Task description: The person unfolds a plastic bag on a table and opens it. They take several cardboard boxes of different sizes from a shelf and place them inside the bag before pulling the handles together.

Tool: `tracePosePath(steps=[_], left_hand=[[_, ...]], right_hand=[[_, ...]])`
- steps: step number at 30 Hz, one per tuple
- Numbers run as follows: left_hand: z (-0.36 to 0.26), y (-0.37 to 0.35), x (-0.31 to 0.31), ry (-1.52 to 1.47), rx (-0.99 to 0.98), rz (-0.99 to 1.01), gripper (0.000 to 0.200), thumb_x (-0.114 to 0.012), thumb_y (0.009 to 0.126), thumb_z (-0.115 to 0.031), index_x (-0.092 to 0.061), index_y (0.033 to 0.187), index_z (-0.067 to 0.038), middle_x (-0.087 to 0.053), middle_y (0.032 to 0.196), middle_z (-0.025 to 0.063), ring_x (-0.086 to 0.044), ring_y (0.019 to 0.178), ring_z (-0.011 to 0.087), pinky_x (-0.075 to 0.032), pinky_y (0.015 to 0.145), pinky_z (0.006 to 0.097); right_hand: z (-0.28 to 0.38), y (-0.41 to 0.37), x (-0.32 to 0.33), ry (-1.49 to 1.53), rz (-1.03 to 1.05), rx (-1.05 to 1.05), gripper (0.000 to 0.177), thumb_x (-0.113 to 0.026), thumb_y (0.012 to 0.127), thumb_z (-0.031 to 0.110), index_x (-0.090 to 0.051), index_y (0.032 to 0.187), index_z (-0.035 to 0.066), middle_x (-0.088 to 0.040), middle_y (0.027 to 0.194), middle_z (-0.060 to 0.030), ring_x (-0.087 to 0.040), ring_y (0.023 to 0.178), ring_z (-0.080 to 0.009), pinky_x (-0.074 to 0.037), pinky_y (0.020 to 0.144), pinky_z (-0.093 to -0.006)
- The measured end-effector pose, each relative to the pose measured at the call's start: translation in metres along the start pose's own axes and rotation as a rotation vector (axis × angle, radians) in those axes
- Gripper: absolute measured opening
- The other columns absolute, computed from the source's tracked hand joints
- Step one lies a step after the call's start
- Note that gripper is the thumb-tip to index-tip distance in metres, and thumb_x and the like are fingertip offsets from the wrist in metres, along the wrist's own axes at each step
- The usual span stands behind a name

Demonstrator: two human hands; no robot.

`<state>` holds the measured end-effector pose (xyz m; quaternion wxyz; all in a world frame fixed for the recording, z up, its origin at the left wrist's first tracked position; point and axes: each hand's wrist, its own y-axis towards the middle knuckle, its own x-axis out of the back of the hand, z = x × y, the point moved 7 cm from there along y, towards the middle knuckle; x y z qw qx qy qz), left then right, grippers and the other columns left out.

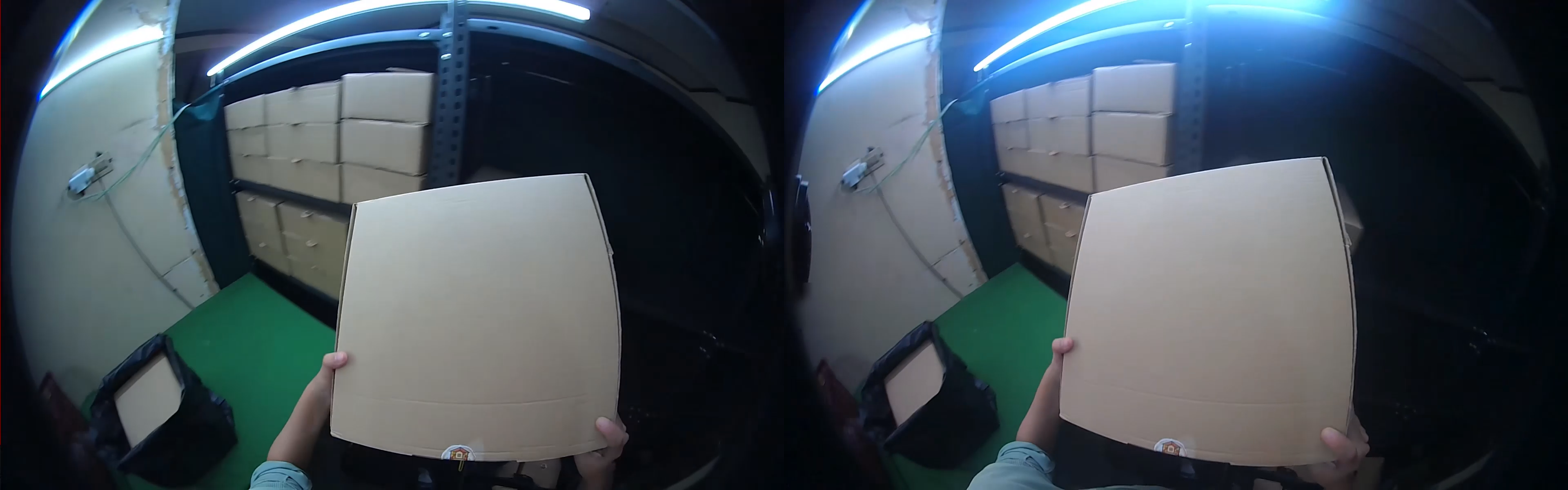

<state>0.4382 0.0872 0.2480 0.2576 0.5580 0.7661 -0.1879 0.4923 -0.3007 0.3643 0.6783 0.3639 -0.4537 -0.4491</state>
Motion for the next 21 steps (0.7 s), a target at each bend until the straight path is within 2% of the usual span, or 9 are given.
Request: tracePosePath(steps=[4,6,7,10,11,14,17,18,21], left_hand=[[-0.012,-0.072,0.031,-0.076,0.011,-0.168,0.083,-0.063,0.061,-0.038,-0.034,0.128,0.002,-0.046,0.12,0.0217,-0.05,0.107,0.0295,-0.042,0.09,0.0432],[-0.007,-0.11,0.056,-0.049,-0.006,-0.279,0.084,-0.063,0.061,-0.039,-0.034,0.129,0.001,-0.046,0.119,0.0214,-0.049,0.108,0.0298,-0.041,0.091,0.0434],[-0.008,-0.131,0.062,0.031,-0.015,-0.32,0.093,-0.063,0.059,-0.041,-0.026,0.134,0.0,-0.039,0.128,0.0201,-0.04,0.118,0.0291,-0.033,0.098,0.0412],[-0.035,-0.188,0.083,0.285,-0.254,-0.461,0.104,-0.064,0.056,-0.042,-0.015,0.139,-0.002,-0.028,0.138,0.0165,-0.029,0.127,0.0265,-0.023,0.104,0.0377],[-0.038,-0.209,0.099,0.268,-0.261,-0.471,0.11,-0.065,0.054,-0.042,-0.008,0.141,-0.004,-0.019,0.142,0.0141,-0.021,0.131,0.0241,-0.016,0.106,0.0351],[-0.062,-0.288,0.125,0.248,-0.252,-0.686,0.108,-0.065,0.056,-0.04,-0.008,0.141,-0.006,-0.022,0.141,0.0137,-0.025,0.129,0.0249,-0.021,0.104,0.0359],[-0.076,-0.363,0.15,0.235,-0.32,-0.84,0.097,-0.056,0.072,-0.056,-0.008,0.141,-0.007,-0.023,0.14,0.013,-0.028,0.126,0.0251,-0.029,0.1,0.0376],[-0.081,-0.386,0.157,0.21,-0.342,-0.893,0.096,-0.052,0.075,-0.06,-0.007,0.141,-0.008,-0.023,0.14,0.0129,-0.029,0.126,0.0251,-0.03,0.1,0.0381],[-0.115,-0.455,0.172,0.292,-0.496,-1.17,0.074,-0.027,0.087,-0.062,-0.035,0.131,-0.003,-0.048,0.122,0.011,-0.047,0.11,0.0174,-0.04,0.091,0.0313]], right_hand=[[-0.048,-0.01,-0.049,0.387,0.002,-0.432,0.089,-0.048,0.076,0.065,-0.013,0.136,0.009,-0.034,0.133,-0.0233,-0.04,0.12,-0.03,-0.032,0.099,-0.0414],[-0.048,0.02,-0.107,0.823,-0.1,-0.569,0.1,-0.053,0.075,0.062,0.002,0.139,0.009,-0.027,0.138,-0.0226,-0.036,0.123,-0.0305,-0.03,0.101,-0.0432],[-0.056,0.012,-0.141,0.969,0.118,-0.624,0.107,-0.056,0.073,0.063,0.008,0.139,0.009,-0.017,0.142,-0.0192,-0.026,0.128,-0.0284,-0.025,0.103,-0.0431],[-0.089,-0.055,-0.231,0.831,0.524,-0.731,0.103,-0.07,0.069,0.041,-0.005,0.14,0.005,-0.024,0.137,-0.0153,-0.026,0.127,-0.0266,-0.022,0.104,-0.0388],[-0.073,-0.066,-0.263,1.039,0.449,-0.925,0.096,-0.066,0.068,0.027,-0.007,0.14,0.004,-0.028,0.135,-0.0166,-0.03,0.124,-0.0273,-0.024,0.103,-0.038],[-0.037,-0.081,-0.345,1.188,0.576,-1.015,0.085,-0.055,0.068,0.023,-0.014,0.139,0.002,-0.033,0.131,-0.0182,-0.034,0.122,-0.028,-0.026,0.101,-0.038],[0.007,-0.072,-0.421,1.344,0.731,-1.036,0.078,-0.052,0.072,0.025,-0.018,0.137,0.0,-0.034,0.131,-0.0193,-0.037,0.121,-0.0264,-0.03,0.099,-0.0363],[0.03,-0.061,-0.441,1.375,0.781,-0.991,0.079,-0.052,0.071,0.027,-0.017,0.137,-0.001,-0.032,0.133,-0.02,-0.035,0.123,-0.027,-0.029,0.1,-0.0364],[0.11,-0.013,-0.489,1.445,0.926,-0.656,0.085,-0.051,0.07,0.035,-0.015,0.139,-0.001,-0.025,0.139,-0.0213,-0.025,0.129,-0.0285,-0.022,0.104,-0.0358]])
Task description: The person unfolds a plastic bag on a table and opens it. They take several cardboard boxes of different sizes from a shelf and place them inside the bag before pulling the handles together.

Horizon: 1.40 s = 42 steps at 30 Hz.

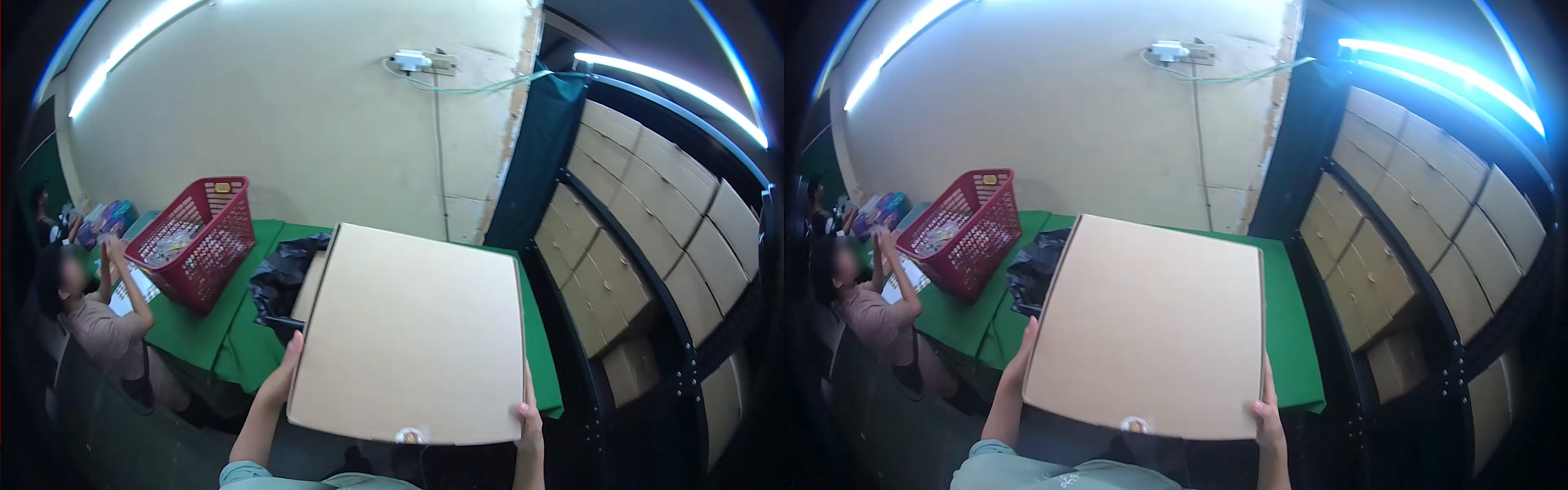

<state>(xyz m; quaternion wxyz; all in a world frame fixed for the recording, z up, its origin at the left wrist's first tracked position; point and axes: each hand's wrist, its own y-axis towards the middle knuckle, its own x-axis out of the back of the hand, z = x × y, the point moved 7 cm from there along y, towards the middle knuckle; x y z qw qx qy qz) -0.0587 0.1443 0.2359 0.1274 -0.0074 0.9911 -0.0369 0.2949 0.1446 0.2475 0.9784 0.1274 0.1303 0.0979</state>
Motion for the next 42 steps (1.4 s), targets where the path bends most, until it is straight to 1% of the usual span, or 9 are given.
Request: tracePosePath(steps=[4,11,15,21,25,35,39,40,42], left_hand=[[-0.025,0.042,0.067,-0.291,-0.086,-0.092,0.077,-0.021,0.086,-0.065,-0.038,0.13,-0.005,-0.052,0.117,0.0088,-0.051,0.104,0.0175,-0.042,0.087,0.0307],[-0.052,0.104,0.114,0.061,0.035,-0.016,0.08,-0.016,0.084,-0.069,-0.03,0.136,-0.01,-0.043,0.128,0.0097,-0.04,0.117,0.0186,-0.034,0.096,0.032],[-0.04,0.136,0.116,0.092,0.185,0.117,0.075,-0.021,0.085,-0.067,-0.028,0.137,-0.014,-0.04,0.132,0.0101,-0.038,0.12,0.0205,-0.032,0.098,0.0341],[-0.016,0.187,0.135,0.029,0.281,0.025,0.059,-0.043,0.085,-0.046,-0.043,0.124,-0.002,-0.054,0.114,0.0135,-0.054,0.1,0.0213,-0.043,0.085,0.0333],[-0.006,0.219,0.143,-0.083,0.294,0.018,0.055,-0.046,0.084,-0.041,-0.046,0.118,0.001,-0.057,0.106,0.0142,-0.058,0.09,0.021,-0.047,0.078,0.033],[0.029,0.208,0.171,0.052,0.185,-0.072,0.054,-0.047,0.087,-0.036,-0.04,0.126,0.0,-0.053,0.116,0.0133,-0.052,0.105,0.0193,-0.039,0.091,0.0299],[0.025,0.191,0.184,0.66,0.009,-0.022,0.05,-0.053,0.087,-0.027,-0.038,0.128,-0.002,-0.054,0.115,0.0117,-0.051,0.107,0.0196,-0.04,0.091,0.0323],[0.005,0.177,0.173,0.627,-0.164,0.023,0.051,-0.059,0.082,-0.021,-0.04,0.125,0.0,-0.054,0.114,0.0128,-0.052,0.106,0.0242,-0.041,0.09,0.0344],[-0.033,0.159,0.175,0.927,-0.394,-0.152,0.05,-0.061,0.08,-0.021,-0.043,0.121,0.002,-0.054,0.112,0.0142,-0.053,0.103,0.028,-0.041,0.089,0.0353]], right_hand=[[0.005,0.076,-0.072,-0.144,0.161,0.032,0.085,-0.054,0.074,0.038,-0.015,0.138,-0.003,-0.023,0.141,-0.0186,-0.021,0.132,-0.0263,-0.016,0.106,-0.0356],[-0.069,0.16,-0.084,-0.016,0.014,-0.277,0.066,-0.044,0.085,0.044,-0.031,0.134,0.001,-0.04,0.131,-0.017,-0.038,0.121,-0.0242,-0.028,0.1,-0.0357],[-0.084,0.171,-0.081,-0.078,-0.089,-0.525,0.062,-0.045,0.084,0.051,-0.041,0.127,0.006,-0.047,0.123,-0.0133,-0.043,0.114,-0.0239,-0.031,0.097,-0.0382],[-0.108,0.198,-0.079,-0.051,-0.156,-0.53,0.059,-0.046,0.086,0.048,-0.043,0.124,0.003,-0.048,0.122,-0.0139,-0.044,0.114,-0.0227,-0.031,0.097,-0.0353],[-0.111,0.209,-0.085,0.01,-0.213,-0.54,0.059,-0.046,0.087,0.046,-0.04,0.127,0.003,-0.044,0.126,-0.0151,-0.042,0.116,-0.0224,-0.031,0.097,-0.0357],[-0.174,0.208,-0.079,-0.191,-0.149,-0.399,0.063,-0.034,0.093,0.044,-0.012,0.141,0.009,-0.022,0.142,-0.0125,-0.024,0.13,-0.0234,-0.022,0.105,-0.0366],[-0.171,0.195,-0.055,-0.43,-0.074,-0.381,0.06,-0.046,0.09,0.037,-0.024,0.137,0.007,-0.048,0.122,-0.0183,-0.053,0.108,-0.023,-0.05,0.077,-0.0346],[-0.147,0.196,-0.052,-0.483,-0.165,-0.202,0.057,-0.053,0.087,0.032,-0.031,0.132,0.004,-0.058,0.106,-0.0174,-0.062,0.085,-0.0195,-0.052,0.058,-0.0286],[-0.125,0.2,-0.034,-0.885,-0.224,-0.061,0.058,-0.058,0.083,0.037,-0.039,0.121,-0.004,-0.057,0.103,-0.0206,-0.063,0.077,-0.0203,-0.052,0.058,-0.0309]])
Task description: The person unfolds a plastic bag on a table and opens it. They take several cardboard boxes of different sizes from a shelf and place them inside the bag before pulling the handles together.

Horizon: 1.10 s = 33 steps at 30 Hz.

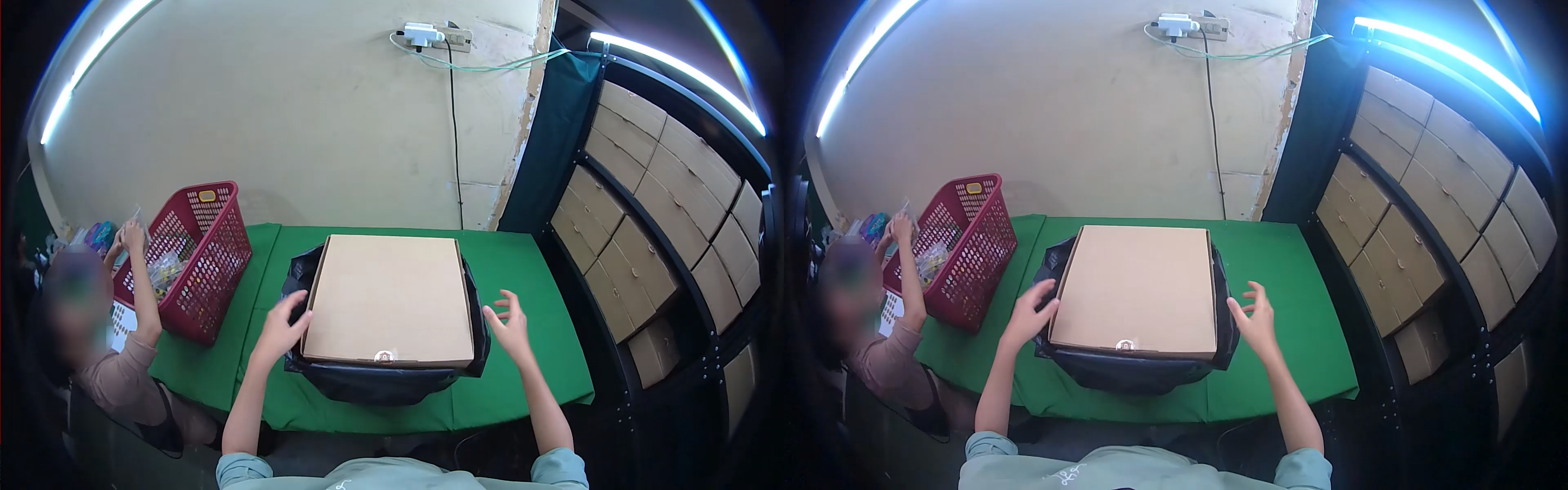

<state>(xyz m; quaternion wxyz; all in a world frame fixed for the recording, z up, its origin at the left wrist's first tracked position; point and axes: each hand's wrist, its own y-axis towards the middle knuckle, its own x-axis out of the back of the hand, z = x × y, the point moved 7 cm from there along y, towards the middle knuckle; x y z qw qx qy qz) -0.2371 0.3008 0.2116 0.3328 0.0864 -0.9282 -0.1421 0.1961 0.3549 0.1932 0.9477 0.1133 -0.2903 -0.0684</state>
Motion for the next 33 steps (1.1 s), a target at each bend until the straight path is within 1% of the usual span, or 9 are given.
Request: tracePosePath(steps=[1,3,7,12,15,19,25,29,33], left_hand=[[-0.012,-0.003,0.014,0.161,-0.085,-0.097,0.05,-0.062,0.079,-0.02,-0.044,0.119,0.002,-0.054,0.112,0.0148,-0.053,0.101,0.0299,-0.041,0.089,0.0358],[-0.012,-0.021,0.033,0.511,-0.095,-0.335,0.05,-0.067,0.074,-0.029,-0.049,0.108,0.002,-0.051,0.11,0.0174,-0.052,0.095,0.0326,-0.042,0.085,0.0377],[0.06,-0.072,0.021,0.179,0.35,-0.123,0.053,-0.071,0.07,-0.04,-0.05,0.092,0.003,-0.059,0.084,0.0177,-0.059,0.074,0.0257,-0.047,0.066,0.0357],[0.072,-0.107,-0.003,-0.143,0.54,-0.135,0.036,-0.065,0.078,-0.025,-0.048,0.061,0.001,-0.047,0.05,0.0034,-0.048,0.042,0.0095,-0.037,0.04,0.0265],[0.063,-0.094,0.036,-0.113,0.303,-0.273,0.035,-0.06,0.079,-0.014,-0.038,0.054,-0.001,-0.037,0.048,-0.0022,-0.037,0.041,0.0043,-0.027,0.037,0.0244],[0.011,-0.086,0.063,-0.154,0.327,-0.233,0.032,-0.058,0.075,-0.005,-0.036,0.052,-0.003,-0.033,0.046,-0.0043,-0.03,0.042,0.002,-0.022,0.038,0.0238],[0.025,-0.107,0.054,-0.199,0.455,0.09,0.026,-0.061,0.08,-0.012,-0.049,0.06,-0.002,-0.046,0.05,-0.0028,-0.043,0.044,0.0032,-0.034,0.042,0.0201],[0.024,-0.072,0.072,-0.451,0.318,-0.07,0.007,-0.058,0.083,-0.008,-0.057,0.081,-0.002,-0.057,0.07,-0.0011,-0.052,0.065,0.0033,-0.04,0.058,0.0174],[0.043,-0.011,0.054,-0.455,0.24,-0.191,0.025,-0.06,0.083,-0.01,-0.052,0.105,-0.002,-0.058,0.096,0.0064,-0.056,0.084,0.0109,-0.044,0.075,0.0227]], right_hand=[[0.0,0.001,0.008,-0.257,-0.036,0.05,0.056,-0.059,0.083,0.037,-0.044,0.115,-0.007,-0.058,0.099,-0.0215,-0.063,0.074,-0.0194,-0.051,0.056,-0.0311],[-0.018,-0.013,-0.005,-0.362,0.266,-0.181,0.05,-0.061,0.081,0.039,-0.053,0.097,-0.008,-0.061,0.081,-0.0172,-0.061,0.062,-0.0163,-0.049,0.052,-0.0301],[-0.032,-0.056,-0.012,-0.362,0.477,-0.377,0.043,-0.059,0.082,0.035,-0.057,0.062,-0.002,-0.058,0.053,-0.0095,-0.056,0.047,-0.0116,-0.045,0.046,-0.0285],[-0.053,-0.072,-0.027,0.129,0.351,-0.31,0.039,-0.056,0.085,0.026,-0.051,0.054,0.004,-0.053,0.049,-0.0035,-0.048,0.041,-0.0085,-0.037,0.04,-0.0239],[-0.028,-0.063,0.006,0.427,0.244,-0.336,0.035,-0.054,0.086,0.019,-0.05,0.053,0.007,-0.046,0.045,0.0012,-0.04,0.039,-0.0044,-0.03,0.038,-0.0201],[0.006,-0.06,0.031,0.368,0.248,-0.283,0.036,-0.055,0.086,0.019,-0.052,0.053,0.003,-0.046,0.044,0.0016,-0.041,0.038,-0.0042,-0.03,0.037,-0.0193],[-0.004,-0.072,0.034,0.213,0.407,-0.314,0.028,-0.061,0.082,0.023,-0.058,0.067,-0.001,-0.052,0.052,-0.0011,-0.049,0.046,-0.0066,-0.034,0.042,-0.0203],[-0.018,-0.038,0.02,0.108,0.245,-0.189,0.029,-0.064,0.079,0.023,-0.057,0.087,-0.004,-0.06,0.077,-0.0115,-0.058,0.07,-0.0143,-0.045,0.059,-0.0256],[-0.04,0.016,-0.01,0.071,0.105,-0.228,0.032,-0.064,0.079,0.02,-0.055,0.097,-0.005,-0.061,0.082,-0.0103,-0.057,0.084,-0.019,-0.044,0.076,-0.0298]])
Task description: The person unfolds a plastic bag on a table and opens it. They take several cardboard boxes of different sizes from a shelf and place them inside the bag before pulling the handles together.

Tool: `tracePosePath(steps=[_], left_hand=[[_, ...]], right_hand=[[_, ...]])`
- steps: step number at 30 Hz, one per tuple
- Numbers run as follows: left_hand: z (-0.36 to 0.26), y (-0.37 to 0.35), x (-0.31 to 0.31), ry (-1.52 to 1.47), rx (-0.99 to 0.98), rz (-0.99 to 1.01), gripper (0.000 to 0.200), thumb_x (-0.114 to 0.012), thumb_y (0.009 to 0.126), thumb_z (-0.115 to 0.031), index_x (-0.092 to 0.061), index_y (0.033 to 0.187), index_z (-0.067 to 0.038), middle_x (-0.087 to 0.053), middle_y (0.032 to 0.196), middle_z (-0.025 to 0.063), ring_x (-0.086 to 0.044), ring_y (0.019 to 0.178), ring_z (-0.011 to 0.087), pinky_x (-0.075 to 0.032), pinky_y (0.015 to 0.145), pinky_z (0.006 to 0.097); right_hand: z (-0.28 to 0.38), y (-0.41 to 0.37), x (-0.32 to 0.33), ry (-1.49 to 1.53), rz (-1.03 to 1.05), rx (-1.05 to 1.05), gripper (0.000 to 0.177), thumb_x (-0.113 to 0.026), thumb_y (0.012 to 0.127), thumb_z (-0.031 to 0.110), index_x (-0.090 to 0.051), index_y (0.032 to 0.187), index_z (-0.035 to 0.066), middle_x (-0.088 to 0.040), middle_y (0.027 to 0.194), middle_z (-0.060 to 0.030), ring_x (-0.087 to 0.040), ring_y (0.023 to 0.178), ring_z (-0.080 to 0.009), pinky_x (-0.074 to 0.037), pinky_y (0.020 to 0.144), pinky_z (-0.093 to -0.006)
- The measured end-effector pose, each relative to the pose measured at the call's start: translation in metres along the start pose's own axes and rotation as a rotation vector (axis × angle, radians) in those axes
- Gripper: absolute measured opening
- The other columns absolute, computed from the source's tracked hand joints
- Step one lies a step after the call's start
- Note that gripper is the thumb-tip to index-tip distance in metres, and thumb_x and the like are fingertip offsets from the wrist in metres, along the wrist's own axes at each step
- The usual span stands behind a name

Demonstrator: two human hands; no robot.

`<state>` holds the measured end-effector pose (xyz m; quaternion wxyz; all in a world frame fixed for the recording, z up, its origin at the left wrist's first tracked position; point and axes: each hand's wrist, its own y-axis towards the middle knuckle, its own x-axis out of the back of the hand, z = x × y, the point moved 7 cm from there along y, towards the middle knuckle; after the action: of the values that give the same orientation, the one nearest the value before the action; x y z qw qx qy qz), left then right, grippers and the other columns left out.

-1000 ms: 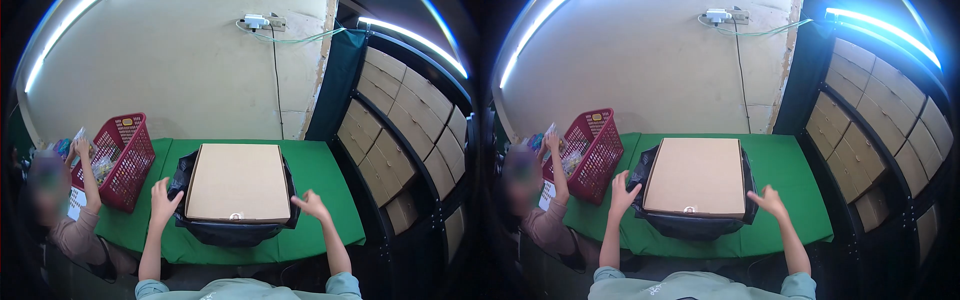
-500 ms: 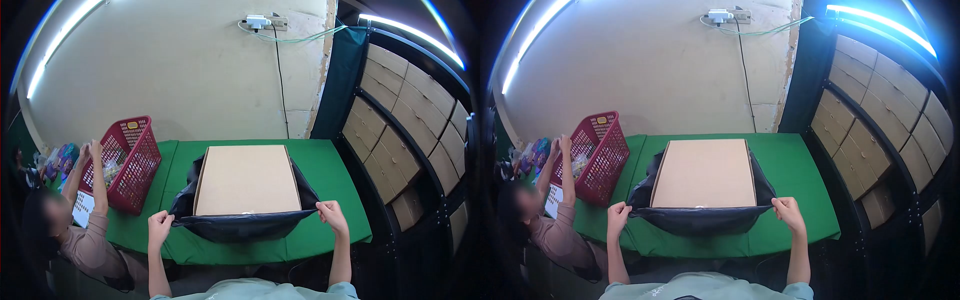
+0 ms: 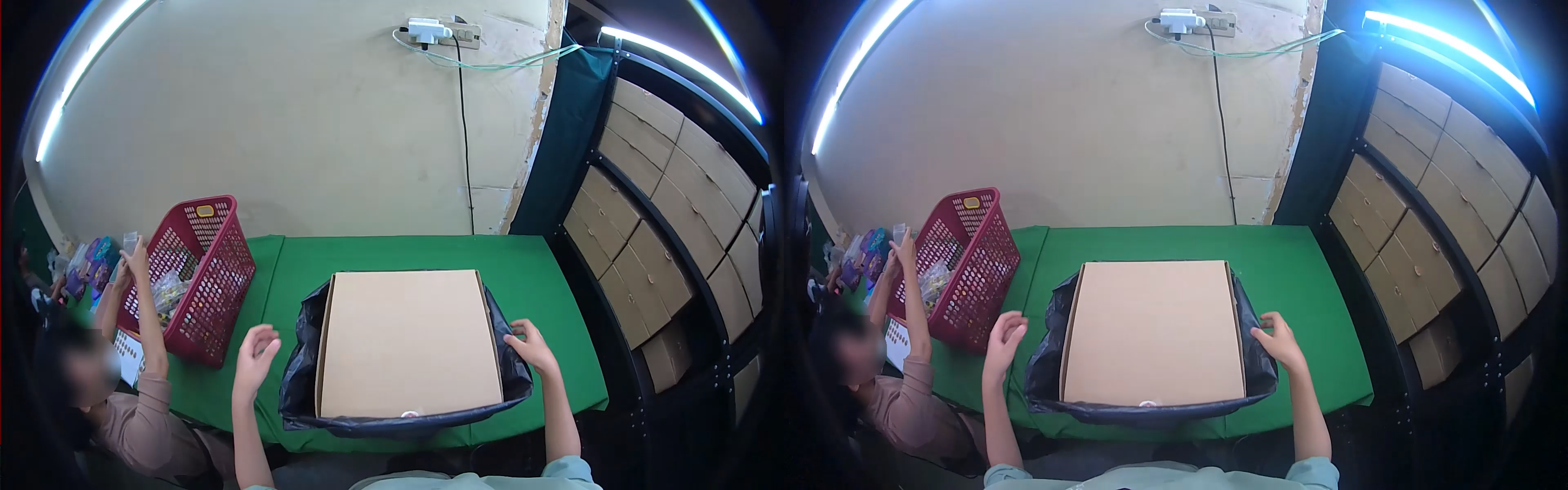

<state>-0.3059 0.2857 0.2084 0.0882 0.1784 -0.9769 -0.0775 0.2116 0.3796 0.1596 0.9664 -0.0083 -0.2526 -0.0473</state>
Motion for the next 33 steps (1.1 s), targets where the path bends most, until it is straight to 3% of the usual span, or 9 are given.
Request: tracePosePath(steps=[3,6,12,17,20,26,30,32,33], left_hand=[[0.017,0.045,-0.024,0.012,0.102,0.041,0.041,-0.065,0.08,-0.017,-0.047,0.114,-0.002,-0.055,0.107,0.0095,-0.056,0.089,0.0144,-0.045,0.078,0.0262],[0.046,0.09,-0.036,0.203,0.149,0.047,0.05,-0.068,0.077,-0.025,-0.048,0.116,-0.001,-0.057,0.107,0.0106,-0.056,0.09,0.0141,-0.046,0.075,0.0269],[0.067,0.115,-0.065,0.137,0.478,0.219,0.04,-0.068,0.077,-0.027,-0.059,0.102,0.004,-0.063,0.093,0.0073,-0.058,0.079,0.0126,-0.046,0.067,0.0237],[0.1,0.141,-0.058,0.159,0.22,0.18,0.024,-0.064,0.08,-0.021,-0.064,0.084,0.003,-0.063,0.077,0.0024,-0.055,0.068,0.0084,-0.043,0.06,0.0212],[0.08,0.154,-0.044,0.263,0.052,0.053,0.017,-0.064,0.078,-0.014,-0.064,0.078,0.002,-0.063,0.069,0.0025,-0.056,0.065,0.0069,-0.043,0.059,0.0212],[0.034,0.172,-0.037,0.456,-0.15,-0.03,0.011,-0.065,0.073,-0.008,-0.063,0.078,0.002,-0.062,0.068,0.0042,-0.058,0.066,0.0089,-0.046,0.063,0.0241],[0.07,0.179,-0.035,0.265,-0.048,0.036,0.014,-0.065,0.075,-0.009,-0.062,0.083,0.002,-0.063,0.08,0.0051,-0.058,0.076,0.0104,-0.045,0.071,0.0246],[0.092,0.183,-0.04,0.071,0.003,0.105,0.017,-0.065,0.076,-0.012,-0.062,0.087,0.001,-0.063,0.088,0.0058,-0.057,0.083,0.0114,-0.043,0.077,0.0247],[0.08,0.179,-0.047,0.181,0.021,0.103,0.022,-0.066,0.077,-0.015,-0.062,0.091,0.001,-0.062,0.096,0.0063,-0.056,0.089,0.0133,-0.041,0.083,0.0257]], right_hand=[[-0.014,0.066,-0.019,-0.055,0.0,0.104,0.031,-0.065,0.078,0.021,-0.058,0.097,-0.003,-0.061,0.079,-0.0087,-0.058,0.077,-0.0157,-0.046,0.068,-0.0277],[-0.009,0.115,-0.036,-0.069,0.127,-0.015,0.03,-0.065,0.077,0.023,-0.06,0.095,-0.001,-0.062,0.076,-0.0079,-0.058,0.071,-0.0129,-0.046,0.059,-0.0261],[-0.001,0.154,-0.052,-0.104,0.135,-0.069,0.027,-0.066,0.071,0.021,-0.064,0.082,-0.004,-0.065,0.073,-0.0117,-0.063,0.063,-0.016,-0.049,0.055,-0.0274],[-0.001,0.17,-0.053,-0.342,-0.006,0.142,0.019,-0.064,0.067,0.016,-0.066,0.075,-0.001,-0.065,0.069,-0.0097,-0.062,0.061,-0.0166,-0.048,0.058,-0.0289],[0.007,0.179,-0.037,-0.219,-0.122,0.159,0.015,-0.063,0.065,0.013,-0.066,0.07,-0.001,-0.065,0.065,-0.0086,-0.06,0.06,-0.015,-0.047,0.058,-0.0287],[0.025,0.191,-0.033,0.238,-0.018,0.12,0.007,-0.064,0.066,-0.002,-0.058,0.065,0.002,-0.057,0.061,-0.0011,-0.049,0.054,-0.0068,-0.039,0.052,-0.0209],[0.02,0.192,-0.044,0.35,0.07,0.119,0.016,-0.064,0.065,-0.006,-0.053,0.069,0.005,-0.058,0.068,-0.0016,-0.052,0.061,-0.0067,-0.041,0.059,-0.0194],[0.01,0.197,-0.049,0.293,0.132,0.09,0.014,-0.063,0.072,0.003,-0.059,0.085,0.001,-0.062,0.083,-0.0082,-0.056,0.077,-0.0115,-0.043,0.071,-0.0238],[0.017,0.193,-0.052,0.271,0.151,0.073,0.019,-0.064,0.073,0.006,-0.059,0.09,0.0,-0.062,0.087,-0.0105,-0.056,0.082,-0.0136,-0.043,0.076,-0.0263]])
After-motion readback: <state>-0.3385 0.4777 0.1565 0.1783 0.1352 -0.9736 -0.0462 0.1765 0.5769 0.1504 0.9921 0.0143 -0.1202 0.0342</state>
